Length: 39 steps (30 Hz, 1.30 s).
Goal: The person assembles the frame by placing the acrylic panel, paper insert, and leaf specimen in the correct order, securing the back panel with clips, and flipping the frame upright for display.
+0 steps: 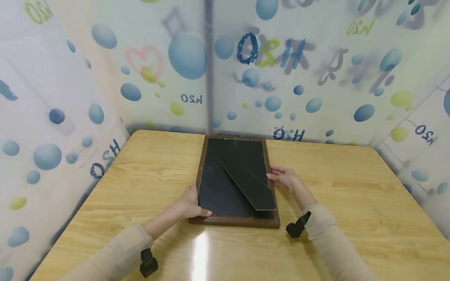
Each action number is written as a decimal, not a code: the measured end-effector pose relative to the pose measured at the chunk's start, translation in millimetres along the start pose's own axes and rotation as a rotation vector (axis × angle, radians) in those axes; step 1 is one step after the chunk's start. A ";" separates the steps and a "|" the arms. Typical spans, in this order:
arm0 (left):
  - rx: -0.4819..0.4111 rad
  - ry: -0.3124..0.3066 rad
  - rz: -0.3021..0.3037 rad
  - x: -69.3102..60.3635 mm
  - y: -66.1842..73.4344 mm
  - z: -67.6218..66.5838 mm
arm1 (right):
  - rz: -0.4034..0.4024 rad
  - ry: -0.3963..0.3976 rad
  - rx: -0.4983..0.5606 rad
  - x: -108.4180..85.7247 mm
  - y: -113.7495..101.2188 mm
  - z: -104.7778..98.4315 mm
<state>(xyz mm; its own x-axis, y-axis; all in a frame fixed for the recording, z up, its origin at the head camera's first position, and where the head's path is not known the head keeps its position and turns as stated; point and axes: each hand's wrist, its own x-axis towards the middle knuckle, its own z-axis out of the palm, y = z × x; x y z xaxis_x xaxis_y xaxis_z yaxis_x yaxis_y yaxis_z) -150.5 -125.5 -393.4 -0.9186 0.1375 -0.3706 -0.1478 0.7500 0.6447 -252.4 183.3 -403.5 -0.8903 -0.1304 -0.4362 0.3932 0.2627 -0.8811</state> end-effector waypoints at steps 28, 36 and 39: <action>-0.350 0.092 0.005 153.1 -30.7 -53.7 | -0.069 0.045 -0.088 6.5 -0.3 8.0; -0.527 0.115 -0.095 167.7 -8.0 -65.9 | -0.072 0.085 -0.094 4.2 3.0 5.6; -0.588 0.123 -0.124 154.7 6.0 -73.2 | -0.073 0.085 -0.086 3.0 3.2 5.7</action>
<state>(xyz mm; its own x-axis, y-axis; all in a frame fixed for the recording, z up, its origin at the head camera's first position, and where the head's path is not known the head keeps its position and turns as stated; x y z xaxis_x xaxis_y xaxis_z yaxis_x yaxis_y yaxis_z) -320.3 -147.1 -398.0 -0.9121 -0.0300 -0.4089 -0.4015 0.2683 0.8757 -252.5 178.3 -408.6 -0.9336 -0.0720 -0.3510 0.3085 0.3367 -0.8896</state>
